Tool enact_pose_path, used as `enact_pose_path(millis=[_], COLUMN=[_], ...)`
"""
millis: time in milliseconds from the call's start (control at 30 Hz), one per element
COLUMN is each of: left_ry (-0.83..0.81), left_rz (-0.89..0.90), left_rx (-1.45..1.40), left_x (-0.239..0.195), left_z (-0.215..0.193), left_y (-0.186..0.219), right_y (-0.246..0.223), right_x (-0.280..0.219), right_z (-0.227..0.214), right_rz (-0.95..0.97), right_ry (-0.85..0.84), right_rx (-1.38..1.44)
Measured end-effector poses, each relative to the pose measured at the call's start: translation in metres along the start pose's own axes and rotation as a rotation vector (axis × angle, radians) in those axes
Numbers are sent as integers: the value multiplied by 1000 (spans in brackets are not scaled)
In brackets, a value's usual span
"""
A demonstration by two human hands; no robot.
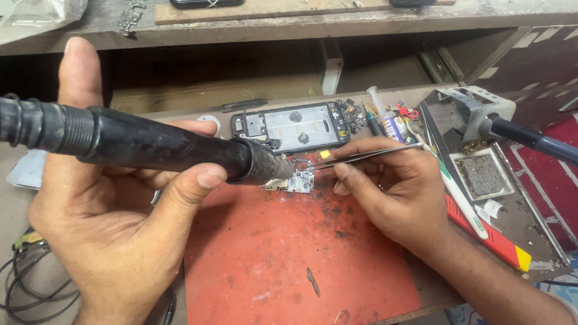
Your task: The person uses a hot air gun and a soldering iron to work on a small circuit board. They apply heat and solder to specific areas while using tweezers to adjust components. The work is performed on a red mat in a cluttered electronics repair workspace.
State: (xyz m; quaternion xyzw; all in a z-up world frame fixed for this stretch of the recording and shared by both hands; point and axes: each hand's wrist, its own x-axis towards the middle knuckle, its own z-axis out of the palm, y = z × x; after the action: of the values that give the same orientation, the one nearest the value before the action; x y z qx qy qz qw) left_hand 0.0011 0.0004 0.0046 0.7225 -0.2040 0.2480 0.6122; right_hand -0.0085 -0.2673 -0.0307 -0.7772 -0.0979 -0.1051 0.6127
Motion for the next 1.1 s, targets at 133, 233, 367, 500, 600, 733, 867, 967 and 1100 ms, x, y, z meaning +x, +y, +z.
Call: enact_pose_path(millis=[133,233,367,500,600,733,867,967,1100], left_ry=[82,128,100,104,105,52,35,25,17], left_rz=[-75,-125,-78,-84,-39,-80,-143,-25,-29], left_rx=[-56,-89,-100,-91,-128,14,135,41,40], left_x=[6,9,9,3,-5,-1,6,8,7], left_z=[4,8,8,5,5,4,4,12,19], left_y=[8,14,13,9,10,16,25,26,25], right_y=[-3,-7,-15,-26,-40,-49,-43,-35,-25], right_x=[2,4,8,14,20,21,24,28,30], right_z=[-5,-10,-15,-27,-46,-54,-47,-44,-43], right_rz=[-20,14,11,4,-47,65,190,270,57], right_ry=[37,79,99,141,77,59,24,0,44], right_rx=[73,90,86,133,-49,-645,-766,-809,-870])
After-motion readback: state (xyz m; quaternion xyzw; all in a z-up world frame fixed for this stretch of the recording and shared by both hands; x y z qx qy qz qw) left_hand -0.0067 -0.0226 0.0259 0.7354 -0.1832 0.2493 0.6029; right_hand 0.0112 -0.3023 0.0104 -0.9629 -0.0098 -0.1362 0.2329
